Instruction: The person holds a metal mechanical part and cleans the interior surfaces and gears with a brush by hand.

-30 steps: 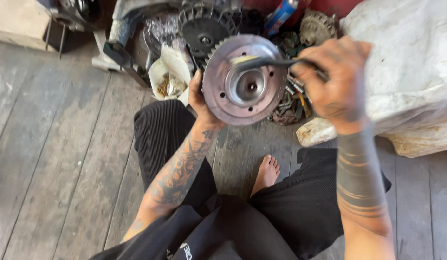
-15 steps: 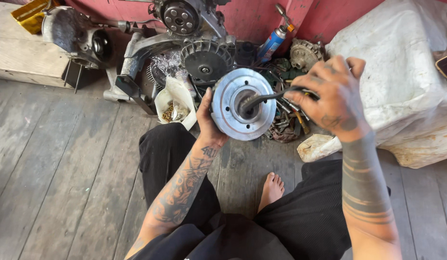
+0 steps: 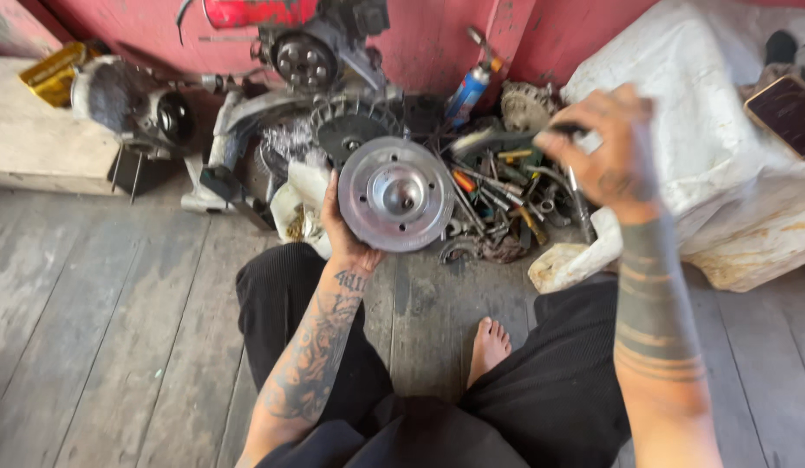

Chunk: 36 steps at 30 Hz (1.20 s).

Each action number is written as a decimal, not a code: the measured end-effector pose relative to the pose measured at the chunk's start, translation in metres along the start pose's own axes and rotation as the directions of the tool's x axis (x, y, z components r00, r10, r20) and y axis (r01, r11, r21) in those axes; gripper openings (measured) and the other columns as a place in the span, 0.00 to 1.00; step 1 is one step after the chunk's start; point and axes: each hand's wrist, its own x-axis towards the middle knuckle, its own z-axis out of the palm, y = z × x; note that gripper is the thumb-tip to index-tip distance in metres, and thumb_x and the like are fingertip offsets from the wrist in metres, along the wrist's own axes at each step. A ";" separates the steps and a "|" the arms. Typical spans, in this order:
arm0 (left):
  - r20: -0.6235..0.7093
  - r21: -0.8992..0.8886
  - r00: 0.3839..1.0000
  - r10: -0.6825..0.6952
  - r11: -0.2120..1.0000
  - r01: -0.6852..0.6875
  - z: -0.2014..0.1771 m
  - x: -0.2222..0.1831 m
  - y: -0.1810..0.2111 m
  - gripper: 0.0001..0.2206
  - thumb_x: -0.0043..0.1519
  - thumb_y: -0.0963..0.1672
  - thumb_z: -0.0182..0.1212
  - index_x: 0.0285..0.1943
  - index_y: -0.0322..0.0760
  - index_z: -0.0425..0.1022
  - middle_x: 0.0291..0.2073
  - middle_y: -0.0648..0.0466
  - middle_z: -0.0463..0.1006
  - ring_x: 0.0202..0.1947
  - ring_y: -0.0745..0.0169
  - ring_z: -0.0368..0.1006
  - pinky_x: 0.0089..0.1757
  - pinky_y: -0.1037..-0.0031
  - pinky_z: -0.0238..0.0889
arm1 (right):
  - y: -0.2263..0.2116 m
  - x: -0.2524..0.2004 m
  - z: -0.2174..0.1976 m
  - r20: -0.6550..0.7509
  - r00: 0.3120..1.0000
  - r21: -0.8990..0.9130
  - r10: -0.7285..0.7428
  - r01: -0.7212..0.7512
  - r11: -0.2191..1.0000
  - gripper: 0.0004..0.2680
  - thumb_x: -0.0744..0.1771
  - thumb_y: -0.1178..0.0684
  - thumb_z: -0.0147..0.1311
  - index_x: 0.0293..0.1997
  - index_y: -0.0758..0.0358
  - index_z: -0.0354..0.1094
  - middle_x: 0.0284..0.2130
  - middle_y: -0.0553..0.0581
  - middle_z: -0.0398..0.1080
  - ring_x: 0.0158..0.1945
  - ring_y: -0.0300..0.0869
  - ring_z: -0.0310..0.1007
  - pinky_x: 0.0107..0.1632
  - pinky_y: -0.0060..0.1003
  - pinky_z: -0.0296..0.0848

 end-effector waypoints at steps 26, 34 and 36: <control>0.020 0.033 0.988 -0.153 0.988 0.153 0.001 -0.003 -0.011 0.33 0.54 0.57 0.66 0.62 0.33 0.75 0.58 0.38 0.77 0.57 0.34 0.74 0.59 0.39 0.64 | -0.015 0.010 0.020 0.106 0.994 -0.019 0.029 -0.027 0.999 0.07 0.70 0.41 0.65 0.42 0.47 0.76 0.38 0.48 0.74 0.48 0.46 0.70 0.59 0.44 0.54; 0.012 0.041 0.984 -0.179 0.983 0.178 -0.002 -0.006 -0.009 0.32 0.55 0.57 0.66 0.61 0.31 0.75 0.56 0.37 0.77 0.56 0.31 0.74 0.58 0.38 0.65 | -0.030 0.012 0.026 0.204 0.977 0.161 0.061 -0.095 0.982 0.07 0.70 0.45 0.64 0.39 0.54 0.77 0.35 0.54 0.75 0.47 0.52 0.71 0.62 0.46 0.52; 0.011 0.030 0.984 -0.178 0.984 0.178 0.003 -0.010 -0.011 0.34 0.55 0.57 0.66 0.62 0.30 0.74 0.57 0.35 0.76 0.57 0.30 0.73 0.58 0.37 0.64 | -0.031 0.013 0.016 0.087 0.996 -0.102 0.027 -0.018 0.995 0.08 0.70 0.37 0.65 0.40 0.44 0.76 0.38 0.48 0.74 0.49 0.49 0.68 0.61 0.52 0.48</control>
